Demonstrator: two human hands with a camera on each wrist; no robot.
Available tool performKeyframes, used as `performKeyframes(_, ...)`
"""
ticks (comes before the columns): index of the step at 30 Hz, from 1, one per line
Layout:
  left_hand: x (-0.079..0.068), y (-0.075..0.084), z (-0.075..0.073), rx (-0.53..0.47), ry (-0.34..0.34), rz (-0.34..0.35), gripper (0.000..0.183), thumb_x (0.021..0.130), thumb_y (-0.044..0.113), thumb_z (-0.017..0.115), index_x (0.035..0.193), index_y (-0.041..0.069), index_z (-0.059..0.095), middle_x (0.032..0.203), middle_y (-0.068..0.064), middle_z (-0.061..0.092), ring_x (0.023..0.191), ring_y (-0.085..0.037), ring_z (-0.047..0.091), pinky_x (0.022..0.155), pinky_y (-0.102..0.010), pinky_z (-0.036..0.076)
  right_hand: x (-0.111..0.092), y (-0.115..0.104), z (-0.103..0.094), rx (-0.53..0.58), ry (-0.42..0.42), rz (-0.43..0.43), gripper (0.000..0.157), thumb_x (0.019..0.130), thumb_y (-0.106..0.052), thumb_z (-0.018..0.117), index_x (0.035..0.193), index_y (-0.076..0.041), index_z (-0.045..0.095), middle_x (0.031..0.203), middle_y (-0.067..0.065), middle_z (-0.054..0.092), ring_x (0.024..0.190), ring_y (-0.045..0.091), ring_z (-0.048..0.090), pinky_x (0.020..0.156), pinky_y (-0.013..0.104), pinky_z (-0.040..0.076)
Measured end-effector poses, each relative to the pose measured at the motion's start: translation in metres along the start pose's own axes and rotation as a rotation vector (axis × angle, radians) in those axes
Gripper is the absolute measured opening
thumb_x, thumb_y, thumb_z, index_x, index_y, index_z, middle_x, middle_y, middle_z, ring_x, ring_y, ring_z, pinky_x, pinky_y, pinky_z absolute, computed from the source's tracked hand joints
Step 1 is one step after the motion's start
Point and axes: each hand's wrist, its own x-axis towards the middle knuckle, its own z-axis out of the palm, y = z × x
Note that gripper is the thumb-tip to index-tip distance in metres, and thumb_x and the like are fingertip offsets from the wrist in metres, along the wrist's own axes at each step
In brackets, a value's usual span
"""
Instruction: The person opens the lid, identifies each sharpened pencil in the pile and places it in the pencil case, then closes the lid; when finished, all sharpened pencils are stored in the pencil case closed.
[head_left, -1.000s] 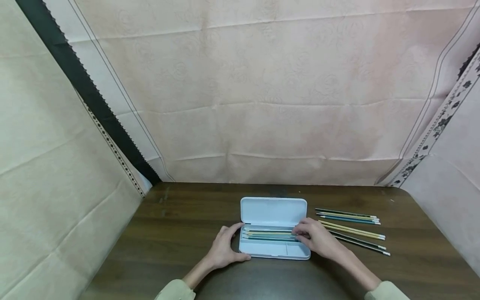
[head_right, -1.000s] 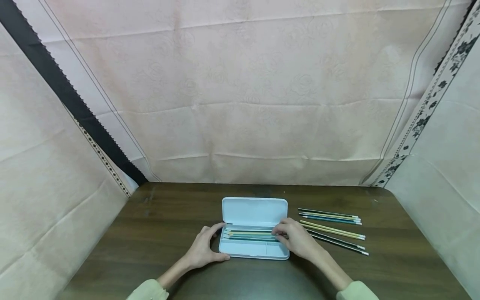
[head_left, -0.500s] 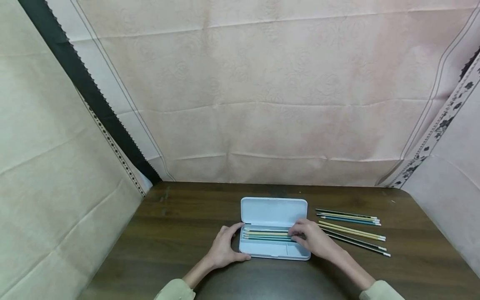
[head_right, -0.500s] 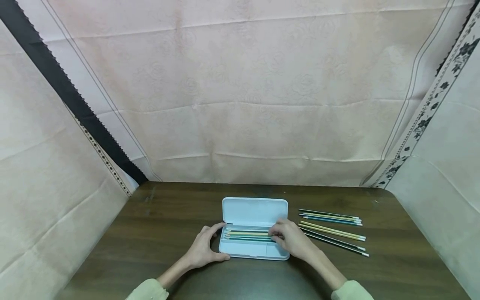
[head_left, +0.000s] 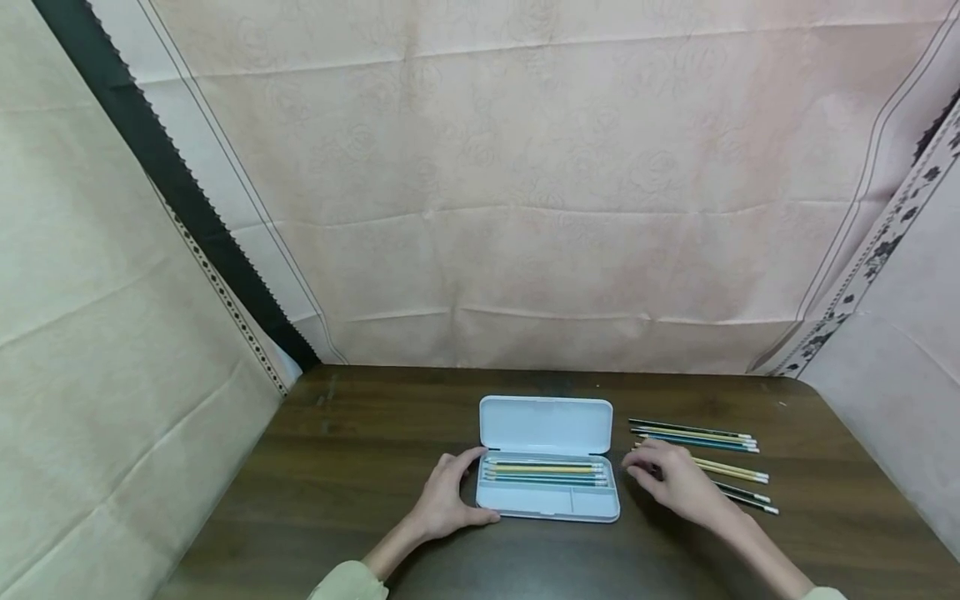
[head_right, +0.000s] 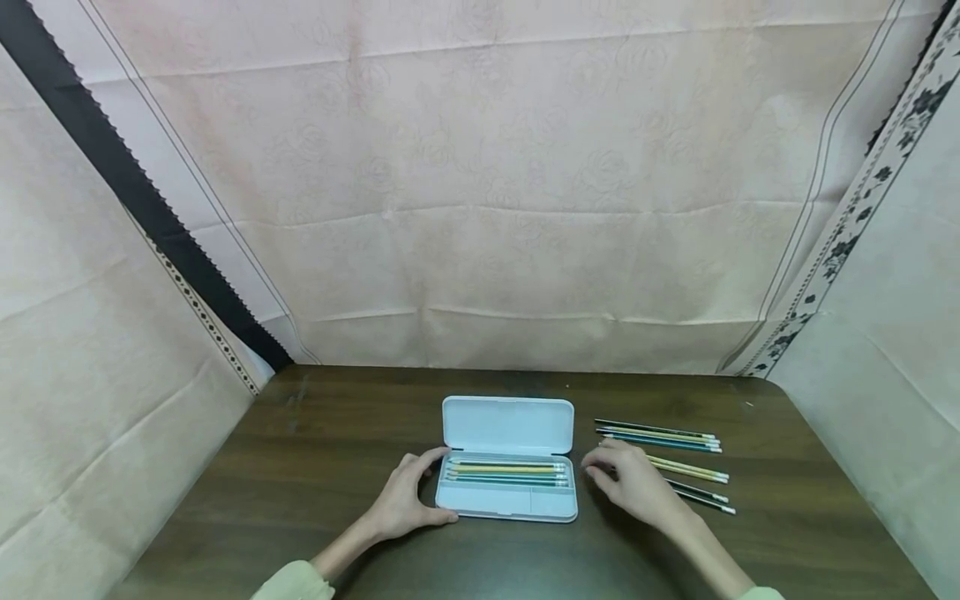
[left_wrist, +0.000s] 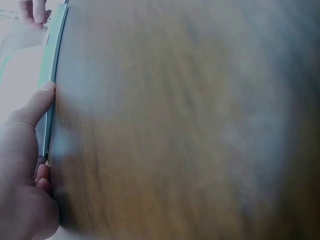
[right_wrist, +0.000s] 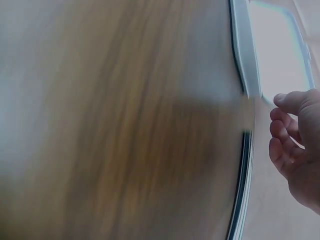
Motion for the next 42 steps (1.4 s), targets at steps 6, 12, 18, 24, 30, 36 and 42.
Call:
performKeyframes(6,0.0,0.001,0.0,-0.003,-0.003,-0.01,0.093,0.069,0.047,0.091,0.145,0.014,0.05,0.119,-0.004,0.054,0.102,-0.019,0.046,0.082,-0.038,0.043,-0.02,0.027,-0.03,-0.108,0.123,-0.034,0.029,0.072,0.015,0.079,0.089,-0.009,0.073,0.084,-0.003,0.065,0.069,0.0,0.053,0.057,0.017,0.043)
performKeyframes(12,-0.001,0.001,-0.001,-0.012,0.002,0.002,0.092,0.068,0.046,0.091,0.145,0.013,0.05,0.119,-0.005,0.054,0.101,-0.02,0.046,0.082,-0.038,0.042,-0.039,0.052,-0.057,-0.214,0.161,0.052,0.033,0.069,0.015,0.081,0.09,-0.009,0.074,0.088,-0.001,0.065,0.07,0.003,0.056,0.059,0.016,0.042)
performKeyframes(18,0.0,0.001,-0.001,-0.01,0.001,-0.004,0.093,0.069,0.046,0.091,0.145,0.013,0.05,0.119,-0.004,0.054,0.101,-0.02,0.046,0.082,-0.038,0.042,-0.053,0.072,-0.067,-0.328,0.155,0.095,0.037,0.066,0.011,0.085,0.093,-0.011,0.074,0.094,0.001,0.065,0.081,0.022,0.063,0.066,0.03,0.047)
performKeyframes(24,0.001,0.001,-0.001,-0.011,-0.001,-0.004,0.093,0.068,0.047,0.091,0.145,0.013,0.05,0.119,-0.004,0.054,0.101,-0.02,0.046,0.082,-0.039,0.042,-0.063,0.087,-0.068,-0.377,0.153,0.127,0.037,0.064,0.011,0.086,0.093,-0.01,0.074,0.097,0.008,0.065,0.088,0.036,0.06,0.071,0.049,0.045)
performKeyframes(30,0.001,-0.001,0.002,-0.004,-0.01,-0.012,0.093,0.069,0.048,0.09,0.146,0.014,0.05,0.119,-0.002,0.054,0.101,-0.018,0.045,0.082,-0.037,0.042,-0.069,0.095,-0.071,-0.381,0.163,0.123,0.038,0.061,0.012,0.085,0.091,-0.009,0.073,0.094,0.01,0.063,0.084,0.037,0.058,0.069,0.048,0.04)
performKeyframes(36,0.001,-0.002,0.003,-0.011,0.003,0.012,0.093,0.069,0.047,0.091,0.145,0.014,0.05,0.118,-0.003,0.054,0.1,-0.018,0.045,0.08,-0.037,0.042,-0.067,0.099,-0.074,-0.389,0.155,0.148,0.036,0.062,0.012,0.084,0.09,-0.009,0.073,0.092,0.007,0.062,0.084,0.037,0.057,0.07,0.049,0.04)
performKeyframes(42,0.0,-0.003,0.002,-0.016,-0.011,-0.015,0.094,0.069,0.048,0.09,0.146,0.015,0.049,0.118,-0.002,0.052,0.101,-0.018,0.045,0.082,-0.037,0.042,-0.065,0.099,-0.073,-0.371,0.122,0.167,0.034,0.064,0.012,0.083,0.09,-0.009,0.073,0.091,0.005,0.063,0.085,0.036,0.058,0.07,0.053,0.043)
